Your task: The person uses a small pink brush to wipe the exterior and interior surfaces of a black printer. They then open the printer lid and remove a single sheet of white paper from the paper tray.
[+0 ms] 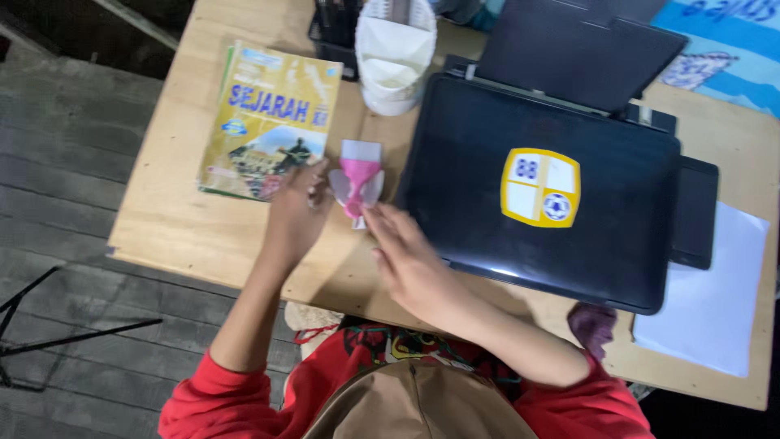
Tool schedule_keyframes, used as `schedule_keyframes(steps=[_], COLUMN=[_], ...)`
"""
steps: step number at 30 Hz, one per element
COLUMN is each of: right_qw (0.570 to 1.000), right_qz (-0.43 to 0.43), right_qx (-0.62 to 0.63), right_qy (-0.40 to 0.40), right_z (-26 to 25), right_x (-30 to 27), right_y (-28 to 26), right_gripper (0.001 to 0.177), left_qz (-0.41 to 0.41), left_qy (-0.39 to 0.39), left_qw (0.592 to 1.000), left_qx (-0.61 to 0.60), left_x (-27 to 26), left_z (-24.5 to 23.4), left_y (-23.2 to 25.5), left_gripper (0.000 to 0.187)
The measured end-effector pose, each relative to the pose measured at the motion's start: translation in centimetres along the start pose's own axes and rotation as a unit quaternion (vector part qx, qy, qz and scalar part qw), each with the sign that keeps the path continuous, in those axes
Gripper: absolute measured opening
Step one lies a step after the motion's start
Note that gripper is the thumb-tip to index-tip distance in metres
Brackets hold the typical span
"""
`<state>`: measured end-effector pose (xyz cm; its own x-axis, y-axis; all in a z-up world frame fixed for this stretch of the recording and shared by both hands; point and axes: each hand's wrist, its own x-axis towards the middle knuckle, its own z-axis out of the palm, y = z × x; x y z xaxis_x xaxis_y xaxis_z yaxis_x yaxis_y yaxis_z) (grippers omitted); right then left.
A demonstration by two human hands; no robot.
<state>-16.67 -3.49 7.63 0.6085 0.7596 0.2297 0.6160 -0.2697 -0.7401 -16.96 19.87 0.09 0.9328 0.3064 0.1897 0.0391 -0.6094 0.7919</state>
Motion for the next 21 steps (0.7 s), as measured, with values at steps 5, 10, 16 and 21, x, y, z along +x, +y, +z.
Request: schedule_keyframes(steps=[5, 10, 16, 21], right_qw=[0.996, 0.99, 0.981, 0.932], right_qz=[0.022, 0.099, 0.185, 0.245], right_qx=[-0.089, -0.105, -0.061, -0.221], right_qy=[-0.003, -0.01, -0.022, -0.148], right_z=[6.7, 9.7, 10.6, 12.5], right_x=[2.9, 5.0, 7.7, 7.2], right_y=[1.3, 2.5, 5.5, 8.0], right_gripper=[0.082, 0.099, 0.103, 0.087], left_qz=[-0.028, -0.023, -0.044, -0.124], left_qy=[-0.017, -0.029, -0.048, -0.112], left_qw=[0.999, 0.996, 0.986, 0.98], left_qx=[-0.019, -0.079, -0.154, -0.104], left_x=[-0.6, 0.0, 1.5, 1.8], left_z=[1.4, 2.8, 5.3, 6.9], left_y=[-2.0, -2.6, -4.1, -4.1], left_gripper=[0.044, 0.04, 0.058, 0.071])
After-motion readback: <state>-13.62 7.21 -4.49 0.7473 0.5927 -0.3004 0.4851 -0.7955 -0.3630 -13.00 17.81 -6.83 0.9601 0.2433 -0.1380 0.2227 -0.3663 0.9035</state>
